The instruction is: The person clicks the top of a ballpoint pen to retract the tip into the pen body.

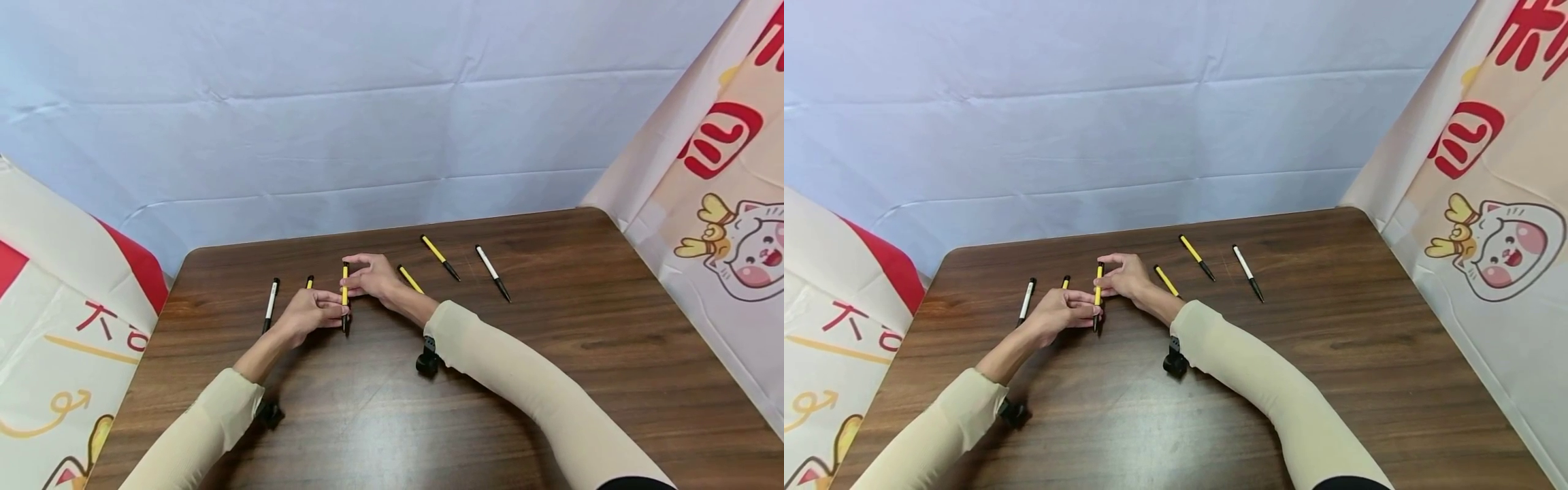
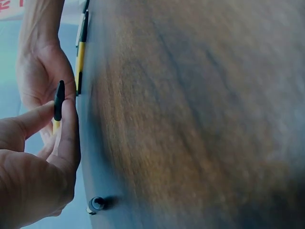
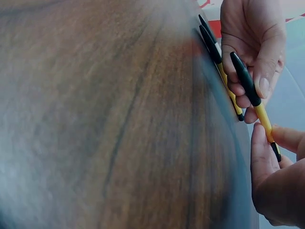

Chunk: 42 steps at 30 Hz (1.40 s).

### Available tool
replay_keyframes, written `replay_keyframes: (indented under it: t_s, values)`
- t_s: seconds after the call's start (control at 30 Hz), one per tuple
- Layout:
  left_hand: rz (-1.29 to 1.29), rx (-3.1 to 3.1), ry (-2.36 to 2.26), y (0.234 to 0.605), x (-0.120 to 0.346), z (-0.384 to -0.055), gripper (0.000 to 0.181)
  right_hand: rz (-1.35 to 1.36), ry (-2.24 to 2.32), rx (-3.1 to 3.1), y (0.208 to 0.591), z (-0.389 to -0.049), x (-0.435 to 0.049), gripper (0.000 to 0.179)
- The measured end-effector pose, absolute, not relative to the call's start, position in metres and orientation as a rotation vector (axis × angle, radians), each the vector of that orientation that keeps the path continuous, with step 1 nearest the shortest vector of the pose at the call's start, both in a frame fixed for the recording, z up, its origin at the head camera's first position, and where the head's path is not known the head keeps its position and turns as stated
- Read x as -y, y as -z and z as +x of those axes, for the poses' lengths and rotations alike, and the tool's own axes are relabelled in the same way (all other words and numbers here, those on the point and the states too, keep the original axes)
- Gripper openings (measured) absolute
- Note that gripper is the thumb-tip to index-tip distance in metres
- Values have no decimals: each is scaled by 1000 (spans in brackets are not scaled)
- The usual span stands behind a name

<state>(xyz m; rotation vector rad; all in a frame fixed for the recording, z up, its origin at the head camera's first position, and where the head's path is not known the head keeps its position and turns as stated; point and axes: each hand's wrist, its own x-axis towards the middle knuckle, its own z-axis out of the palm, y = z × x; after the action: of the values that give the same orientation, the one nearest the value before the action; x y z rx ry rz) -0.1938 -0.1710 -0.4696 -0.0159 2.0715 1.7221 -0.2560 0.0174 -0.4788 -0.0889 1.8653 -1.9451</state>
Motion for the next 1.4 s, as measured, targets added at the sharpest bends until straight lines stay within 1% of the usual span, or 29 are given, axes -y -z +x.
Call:
replay_keyframes:
  t_s: [0.73, 1.4]
  values:
    - [59, -2173, -1622, 471, 175, -192, 26, -169, 1862, -2070, 484, -253, -15, 58]
    - [59, -2265, -1566, 474, 174, -191, 21, -207, 1776, -2209, 488, -251, -13, 58]
